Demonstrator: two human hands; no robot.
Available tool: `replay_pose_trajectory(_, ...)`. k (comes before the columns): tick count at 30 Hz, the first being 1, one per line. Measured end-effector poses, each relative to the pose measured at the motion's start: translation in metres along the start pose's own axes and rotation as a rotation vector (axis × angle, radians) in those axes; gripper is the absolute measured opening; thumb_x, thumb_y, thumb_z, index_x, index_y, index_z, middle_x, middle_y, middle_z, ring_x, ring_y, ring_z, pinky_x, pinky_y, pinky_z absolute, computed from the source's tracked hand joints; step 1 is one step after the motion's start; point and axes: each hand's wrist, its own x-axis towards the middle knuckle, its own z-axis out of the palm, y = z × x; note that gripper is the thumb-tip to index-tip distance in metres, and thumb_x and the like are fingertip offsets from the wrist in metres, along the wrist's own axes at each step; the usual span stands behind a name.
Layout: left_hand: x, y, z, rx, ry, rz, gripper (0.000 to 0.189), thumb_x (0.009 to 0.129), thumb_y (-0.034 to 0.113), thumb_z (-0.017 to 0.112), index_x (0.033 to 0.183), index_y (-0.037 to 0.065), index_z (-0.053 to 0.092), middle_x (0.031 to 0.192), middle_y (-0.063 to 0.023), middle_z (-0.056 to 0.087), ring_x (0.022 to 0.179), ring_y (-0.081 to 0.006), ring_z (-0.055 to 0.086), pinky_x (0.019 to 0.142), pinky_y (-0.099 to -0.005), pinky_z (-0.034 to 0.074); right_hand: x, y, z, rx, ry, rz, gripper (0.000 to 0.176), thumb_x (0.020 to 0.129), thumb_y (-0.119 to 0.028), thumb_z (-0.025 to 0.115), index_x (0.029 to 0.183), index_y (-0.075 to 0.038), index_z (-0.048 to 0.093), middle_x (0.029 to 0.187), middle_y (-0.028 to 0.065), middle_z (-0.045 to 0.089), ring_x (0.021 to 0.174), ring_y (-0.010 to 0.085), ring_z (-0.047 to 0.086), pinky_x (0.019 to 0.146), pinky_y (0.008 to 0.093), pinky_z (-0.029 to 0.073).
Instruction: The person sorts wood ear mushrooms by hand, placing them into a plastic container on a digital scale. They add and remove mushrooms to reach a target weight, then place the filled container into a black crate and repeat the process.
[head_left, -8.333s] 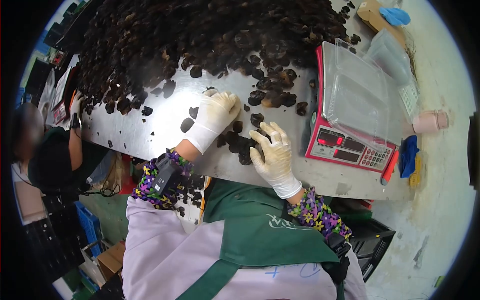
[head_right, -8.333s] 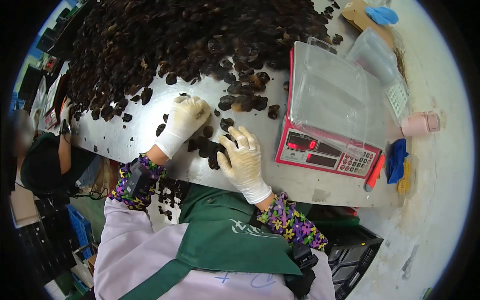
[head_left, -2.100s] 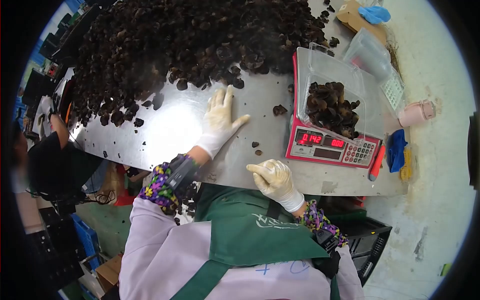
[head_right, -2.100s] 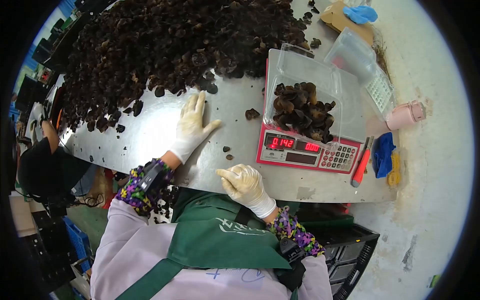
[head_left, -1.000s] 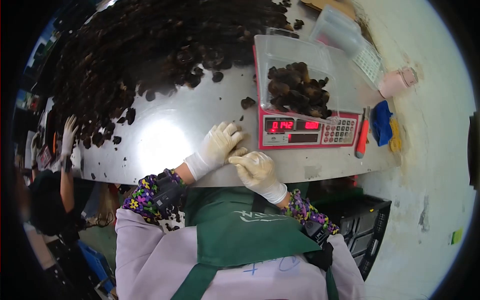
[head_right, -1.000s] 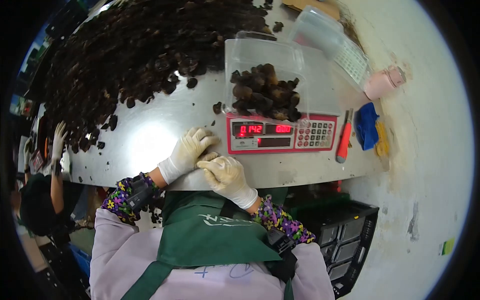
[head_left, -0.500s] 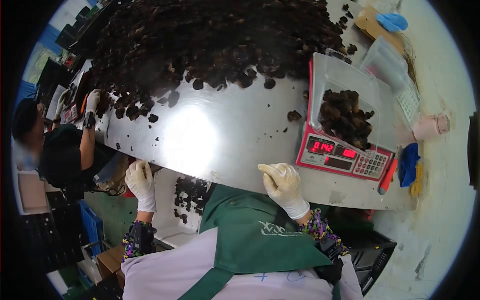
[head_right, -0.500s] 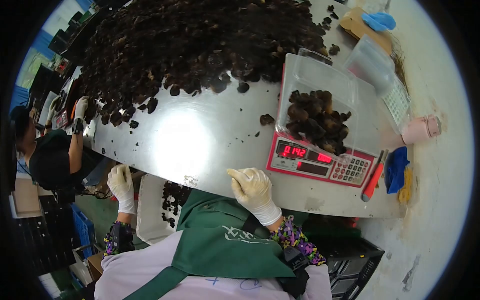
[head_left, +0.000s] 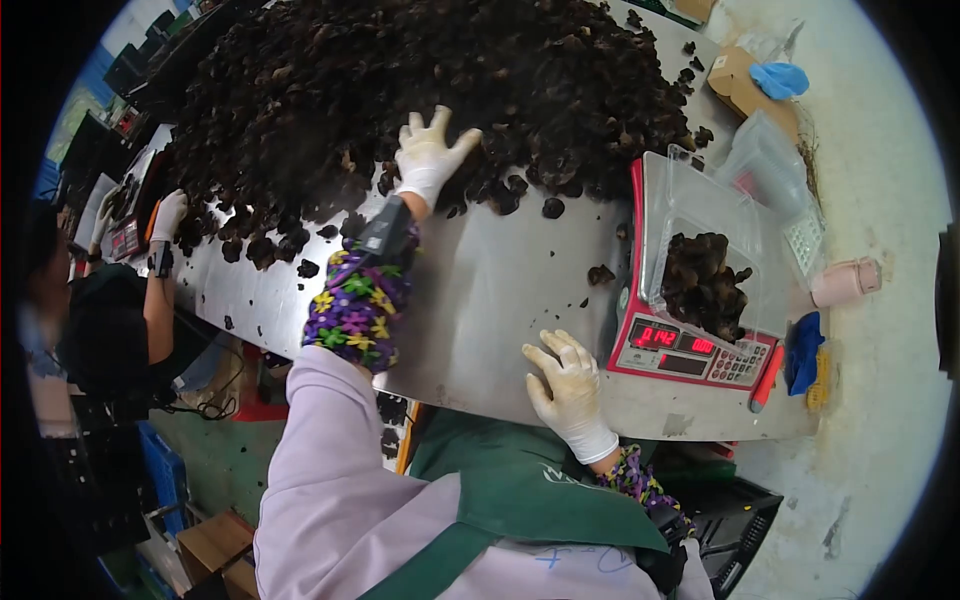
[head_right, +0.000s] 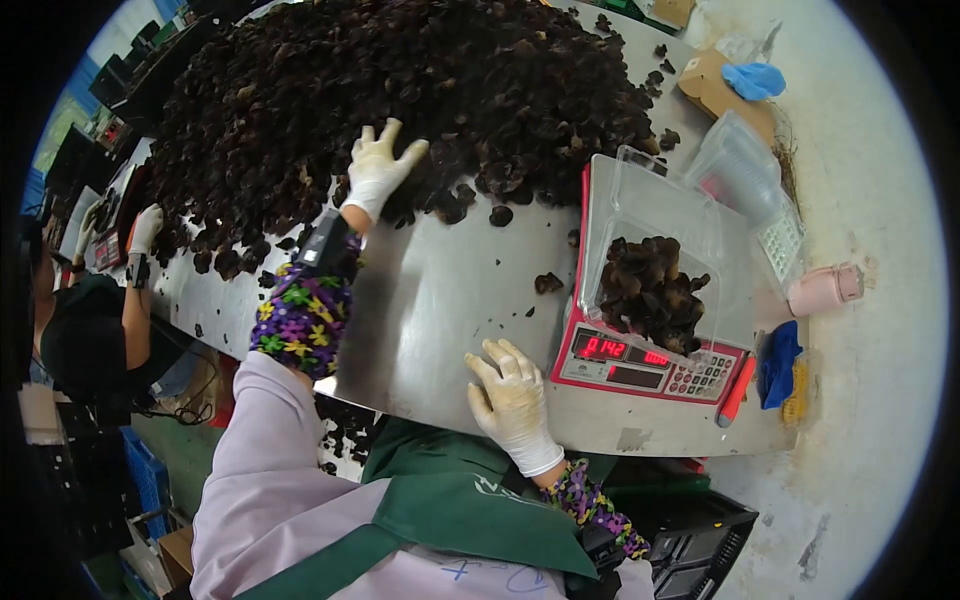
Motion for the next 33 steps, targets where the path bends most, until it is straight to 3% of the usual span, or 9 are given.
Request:
replay_pose_trajectory(3,-0.015,0.025,0.002,-0.065,-0.086,0.221,0.053,0.081,0.061,0.071,0.117,0.023,0.074,0.118,-0.0140,0.063,0.112,-0.0368,0.058,0.093,-0.0488,0.051,0.001,-0.001,0.000,0.011,-0.009,0.015,0.043,0.079,-0.013,0.072,0.121,-0.014,0.068,0.130,0.0134,0.060,0.126,0.0367,0.054,0.104,0.0481,0.043)
replay_pose_trajectory(4,-0.026,0.027,0.004,-0.103,-0.096,0.318,0.042,0.083,0.050,0.074,0.112,0.020,0.074,0.112,-0.0119,0.066,0.109,-0.0355,0.060,0.089,-0.0448,0.053,0.000,-0.001,0.000,0.015,-0.001,0.011,0.043,0.079,-0.013,0.072,0.121,-0.014,0.068,0.130,0.0133,0.060,0.125,0.0365,0.054,0.103,0.0481,0.043)
replay_pose_trajectory(8,-0.096,0.046,-0.045,-0.206,-0.215,0.529,0.024,0.085,0.027,0.074,0.105,0.016,0.072,0.113,-0.0083,0.065,0.110,-0.0319,0.060,0.086,-0.0447,0.052,0.001,0.001,0.000,0.018,0.009,-0.017,0.042,0.080,-0.013,0.071,0.122,-0.015,0.068,0.130,0.0122,0.058,0.124,0.0363,0.054,0.100,0.0480,0.044)
replay_pose_trajectory(13,-0.198,0.025,-0.087,-0.268,-0.181,0.667,0.030,0.080,0.019,0.077,0.109,0.014,0.070,0.125,-0.0082,0.061,0.123,-0.0323,0.054,0.100,-0.0457,0.045,0.001,0.002,0.000,0.033,0.015,-0.016,0.041,0.080,-0.012,0.070,0.122,-0.014,0.068,0.128,0.0129,0.059,0.123,0.0363,0.054,0.100,0.0477,0.044)
replay_pose_trajectory(19,-0.226,-0.032,-0.114,-0.282,0.033,0.198,0.028,0.085,0.009,0.072,0.113,0.008,0.068,0.131,-0.0167,0.058,0.130,-0.0397,0.048,0.114,-0.0492,0.036,0.000,0.003,0.001,0.057,0.038,-0.029,0.039,0.081,-0.011,0.069,0.120,-0.013,0.069,0.127,0.0128,0.060,0.122,0.0352,0.054,0.099,0.0473,0.044)
replay_pose_trajectory(24,-0.203,-0.088,-0.093,-0.614,0.091,-0.109,0.033,0.092,0.010,0.069,0.125,0.005,0.065,0.131,-0.0157,0.062,0.126,-0.0314,0.055,0.109,-0.0416,0.042,0.000,0.002,0.000,0.055,0.033,-0.043,0.038,0.082,-0.010,0.069,0.119,-0.013,0.069,0.126,0.0127,0.061,0.122,0.0348,0.055,0.100,0.0470,0.044)
replay_pose_trajectory(26,-0.198,-0.083,-0.104,-0.731,0.132,-0.233,0.035,0.097,0.007,0.065,0.131,0.006,0.060,0.134,-0.0091,0.061,0.125,-0.0221,0.055,0.109,-0.0372,0.043,0.000,0.003,-0.002,0.070,0.033,-0.056,0.037,0.081,-0.009,0.069,0.119,-0.012,0.070,0.126,0.0132,0.061,0.121,0.0351,0.055,0.100,0.0455,0.045)
replay_pose_trajectory(28,-0.200,-0.089,-0.118,-0.520,0.217,-0.107,0.032,0.098,0.007,0.063,0.130,0.007,0.061,0.135,-0.0094,0.057,0.124,-0.0205,0.055,0.107,-0.0358,0.047,0.005,0.000,-0.006,0.075,0.054,-0.061,0.035,0.081,-0.009,0.070,0.117,-0.013,0.070,0.121,0.0115,0.062,0.118,0.0334,0.057,0.098,0.0447,0.045)
replay_pose_trajectory(33,-0.231,-0.096,-0.131,-0.617,0.238,-0.167,0.025,0.100,0.001,0.056,0.125,0.002,0.060,0.124,-0.0082,0.053,0.115,-0.0171,0.058,0.094,-0.0311,0.058,0.040,-0.006,-0.010,0.000,0.121,-0.122,0.024,0.084,-0.012,0.071,0.107,-0.016,0.070,0.095,0.0008,0.065,0.094,0.0252,0.059,0.083,0.0410,0.046)
